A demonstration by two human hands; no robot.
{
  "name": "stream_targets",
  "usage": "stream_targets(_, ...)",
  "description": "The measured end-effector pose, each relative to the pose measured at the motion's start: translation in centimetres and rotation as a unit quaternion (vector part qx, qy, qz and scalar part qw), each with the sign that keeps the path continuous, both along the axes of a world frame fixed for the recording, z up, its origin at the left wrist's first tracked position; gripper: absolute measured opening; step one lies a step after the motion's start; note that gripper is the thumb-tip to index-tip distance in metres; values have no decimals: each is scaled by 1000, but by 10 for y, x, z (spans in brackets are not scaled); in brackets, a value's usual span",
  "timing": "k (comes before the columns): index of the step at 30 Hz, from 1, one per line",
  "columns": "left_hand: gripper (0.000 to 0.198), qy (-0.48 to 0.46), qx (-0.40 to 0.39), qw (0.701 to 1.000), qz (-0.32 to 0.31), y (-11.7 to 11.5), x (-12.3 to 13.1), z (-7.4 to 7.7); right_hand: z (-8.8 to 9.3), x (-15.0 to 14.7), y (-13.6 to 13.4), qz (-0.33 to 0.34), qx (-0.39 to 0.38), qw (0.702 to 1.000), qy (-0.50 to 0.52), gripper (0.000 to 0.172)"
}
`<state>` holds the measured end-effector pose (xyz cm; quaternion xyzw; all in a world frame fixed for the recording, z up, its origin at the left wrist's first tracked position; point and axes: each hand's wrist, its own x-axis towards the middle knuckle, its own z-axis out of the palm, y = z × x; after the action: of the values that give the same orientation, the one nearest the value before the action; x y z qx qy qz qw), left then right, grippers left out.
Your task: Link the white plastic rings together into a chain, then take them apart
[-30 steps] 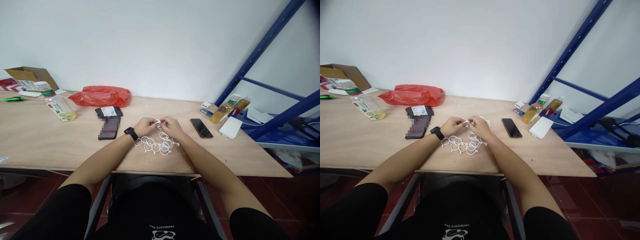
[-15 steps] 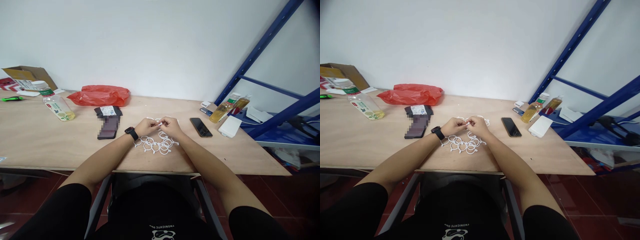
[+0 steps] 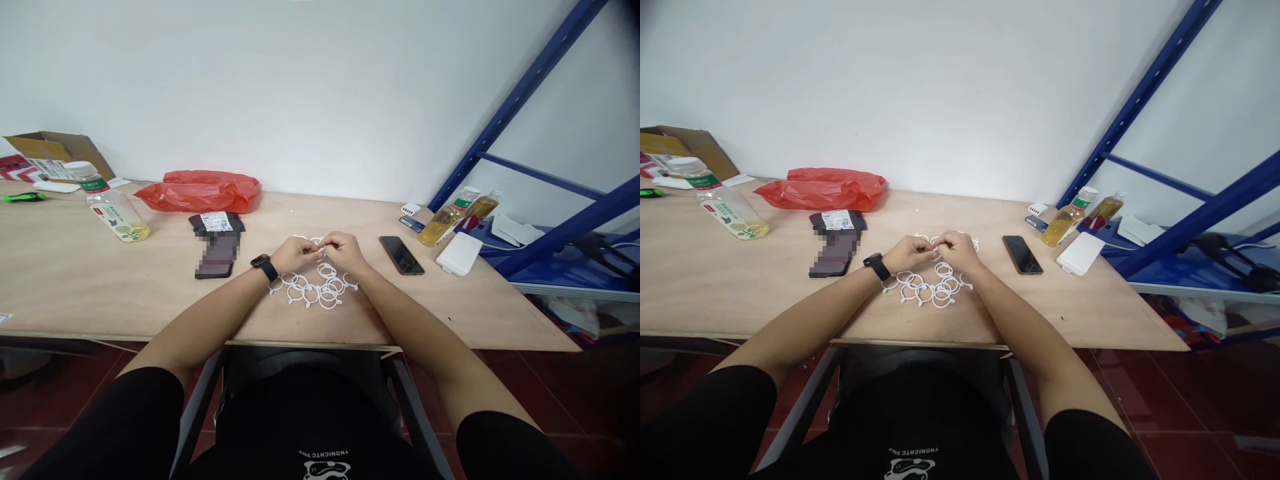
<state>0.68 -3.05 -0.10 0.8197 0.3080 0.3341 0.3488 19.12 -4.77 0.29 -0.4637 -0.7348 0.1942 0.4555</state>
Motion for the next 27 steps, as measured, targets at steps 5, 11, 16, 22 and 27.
stream_targets(5,35,32,64,990,118,14,-12,-1,4,16,6,-5,-25,1000,-18,32)
stream_targets(11,27,184,162,947,206,31,-28,-9,6,35,4,118,-204,959,-155,24)
stream_targets(16,29,223,157,945,184,31,-27,-15,0,33,4,140,-238,948,-160,21)
stream_targets(22,32,122,132,972,153,22,-23,-4,-2,30,6,117,-198,968,-103,25)
stream_targets(27,42,34,7,999,32,8,-14,2,4,20,2,59,-72,995,-43,28)
